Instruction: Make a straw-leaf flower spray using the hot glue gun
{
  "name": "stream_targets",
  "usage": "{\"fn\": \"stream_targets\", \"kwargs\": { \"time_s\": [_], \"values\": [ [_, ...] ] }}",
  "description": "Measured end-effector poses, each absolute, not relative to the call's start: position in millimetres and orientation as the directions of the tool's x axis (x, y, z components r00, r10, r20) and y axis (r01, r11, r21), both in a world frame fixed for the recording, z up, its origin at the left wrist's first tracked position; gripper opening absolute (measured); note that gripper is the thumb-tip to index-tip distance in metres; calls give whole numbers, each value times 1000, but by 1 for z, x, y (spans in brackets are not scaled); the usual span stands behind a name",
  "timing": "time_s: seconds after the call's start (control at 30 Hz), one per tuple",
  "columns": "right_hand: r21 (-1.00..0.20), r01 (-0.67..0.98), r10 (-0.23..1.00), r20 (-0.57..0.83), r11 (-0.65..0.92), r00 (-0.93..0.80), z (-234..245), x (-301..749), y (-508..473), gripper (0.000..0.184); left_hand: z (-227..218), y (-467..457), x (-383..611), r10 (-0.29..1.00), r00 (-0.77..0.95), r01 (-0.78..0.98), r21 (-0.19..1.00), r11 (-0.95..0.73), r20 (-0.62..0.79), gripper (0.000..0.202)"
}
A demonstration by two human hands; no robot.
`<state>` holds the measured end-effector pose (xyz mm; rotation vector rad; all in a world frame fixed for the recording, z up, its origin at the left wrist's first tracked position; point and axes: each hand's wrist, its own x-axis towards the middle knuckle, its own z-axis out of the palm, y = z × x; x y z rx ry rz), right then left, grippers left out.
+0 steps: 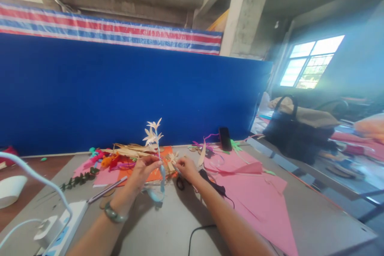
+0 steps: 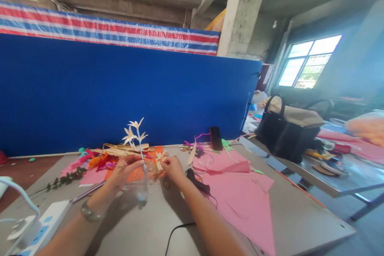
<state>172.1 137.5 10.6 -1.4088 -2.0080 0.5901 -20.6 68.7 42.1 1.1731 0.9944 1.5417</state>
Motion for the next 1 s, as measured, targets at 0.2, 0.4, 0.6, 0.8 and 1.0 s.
{"fn": "stream_targets", "kwargs": {
  "time_s": [0.2,0.4,0.6,0.8,1.0],
  "values": [
    [-883,295,929,324,364,-177,31,179,96,31,30,70,-12,977,-76,-165,963,-211,201,16],
    [-935,-56,926,355,351,-128,37,174,63,27,21,68,-1,982,12,-101,978,-185,187,16],
    [-928,-57,915,373,369,-155,42,178,62,24,19,62,11,990,47,-128,984,-127,134,17],
    [-919,-53,911,394,391,-122,41,177,62,24,20,59,18,991,21,-121,984,-130,134,23],
    [-900,-54,897,436,433,-77,41,178,61,21,18,59,20,989,8,-134,980,-145,148,23]
  ]
}}
